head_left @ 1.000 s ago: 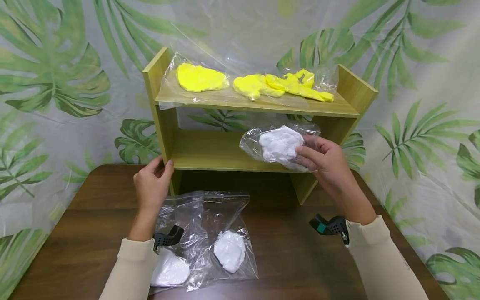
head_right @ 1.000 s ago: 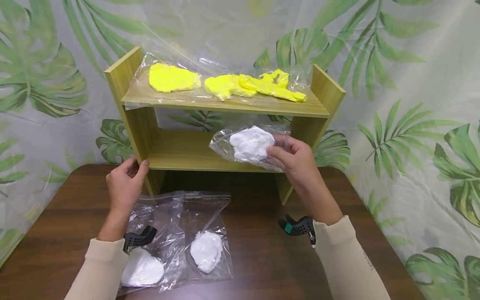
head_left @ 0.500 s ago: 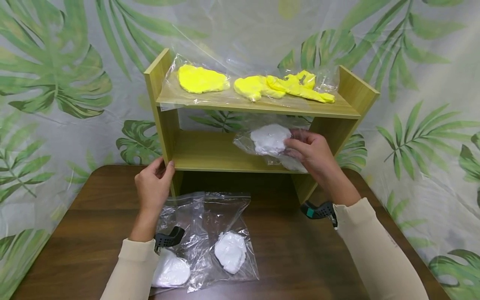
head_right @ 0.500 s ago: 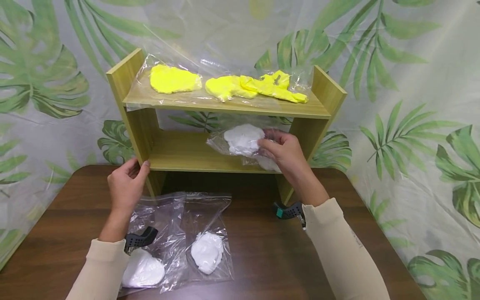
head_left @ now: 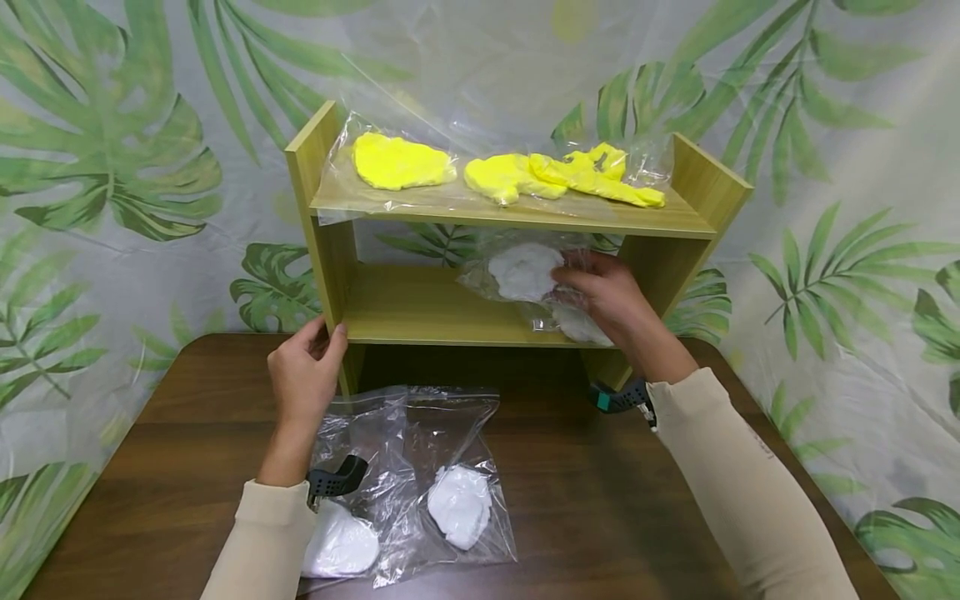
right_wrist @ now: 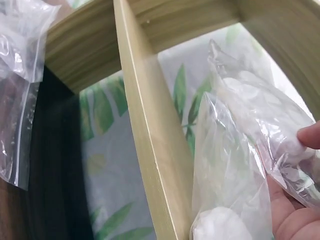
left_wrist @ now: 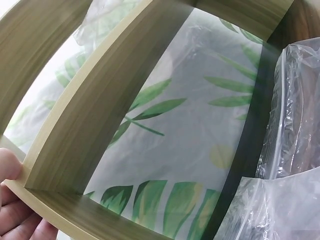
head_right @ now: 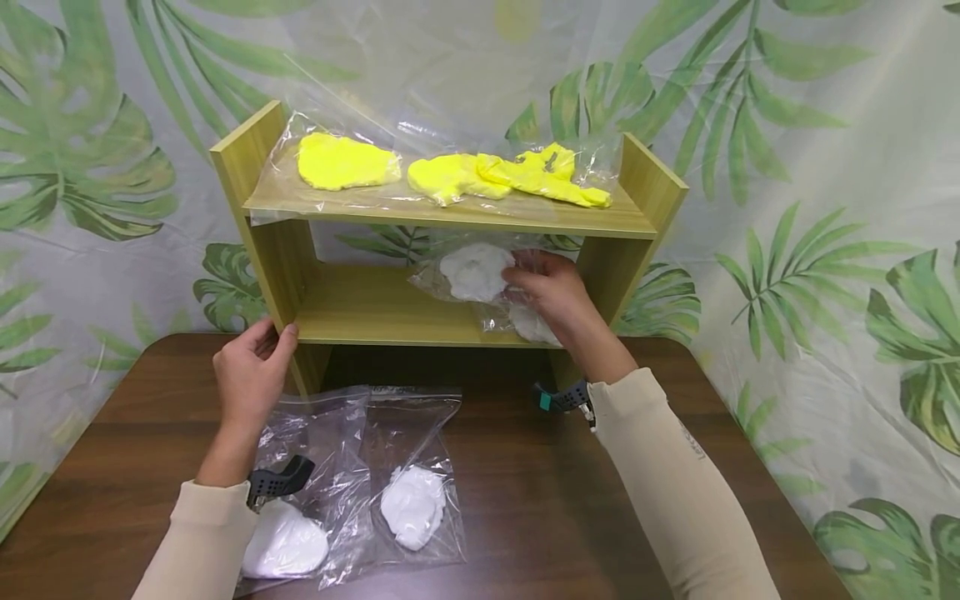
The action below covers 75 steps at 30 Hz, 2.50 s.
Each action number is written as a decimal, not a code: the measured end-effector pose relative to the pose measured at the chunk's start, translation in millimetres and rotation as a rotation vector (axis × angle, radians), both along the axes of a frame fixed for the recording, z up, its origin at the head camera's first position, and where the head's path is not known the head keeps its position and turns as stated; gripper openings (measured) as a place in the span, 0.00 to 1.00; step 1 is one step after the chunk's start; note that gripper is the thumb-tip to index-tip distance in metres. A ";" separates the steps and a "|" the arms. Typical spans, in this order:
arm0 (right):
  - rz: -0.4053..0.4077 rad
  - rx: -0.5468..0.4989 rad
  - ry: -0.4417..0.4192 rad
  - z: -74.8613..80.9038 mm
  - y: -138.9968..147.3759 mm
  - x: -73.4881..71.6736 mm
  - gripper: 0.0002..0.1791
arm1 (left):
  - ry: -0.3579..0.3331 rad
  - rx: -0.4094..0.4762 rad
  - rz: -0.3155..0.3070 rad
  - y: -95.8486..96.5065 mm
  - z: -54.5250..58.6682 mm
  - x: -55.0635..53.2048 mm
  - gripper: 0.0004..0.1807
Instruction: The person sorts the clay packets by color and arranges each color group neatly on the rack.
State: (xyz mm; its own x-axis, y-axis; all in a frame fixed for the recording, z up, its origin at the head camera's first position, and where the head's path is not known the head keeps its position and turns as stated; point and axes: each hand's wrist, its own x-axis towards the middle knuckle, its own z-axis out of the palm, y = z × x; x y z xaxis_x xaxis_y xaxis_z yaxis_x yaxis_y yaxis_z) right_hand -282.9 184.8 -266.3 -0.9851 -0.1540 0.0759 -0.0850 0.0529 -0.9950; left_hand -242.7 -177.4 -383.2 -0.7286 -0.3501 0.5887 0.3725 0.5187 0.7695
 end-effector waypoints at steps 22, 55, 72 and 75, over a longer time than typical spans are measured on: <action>-0.045 0.278 0.026 -3.3 4.9 -4.3 0.26 | 0.003 0.008 -0.005 0.3 -0.1 0.3 0.14; -0.219 0.789 0.273 -25.0 -4.2 6.1 0.16 | 0.003 0.006 -0.002 0.5 -0.1 0.5 0.15; -0.260 0.802 0.319 -27.5 -5.6 9.4 0.19 | 0.003 0.009 -0.006 0.5 0.1 0.1 0.15; -0.271 0.783 0.302 -26.0 -4.0 11.3 0.21 | 0.003 0.008 -0.006 0.6 0.0 -0.1 0.15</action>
State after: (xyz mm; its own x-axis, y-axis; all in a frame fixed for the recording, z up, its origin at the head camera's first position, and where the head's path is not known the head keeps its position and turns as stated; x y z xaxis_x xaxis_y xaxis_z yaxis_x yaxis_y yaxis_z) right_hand -271.5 180.8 -292.3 -0.9504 -0.0352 0.3091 -0.2240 0.7668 -0.6015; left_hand -242.8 -176.8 -383.1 -0.7289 -0.3503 0.5883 0.3780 0.5105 0.7723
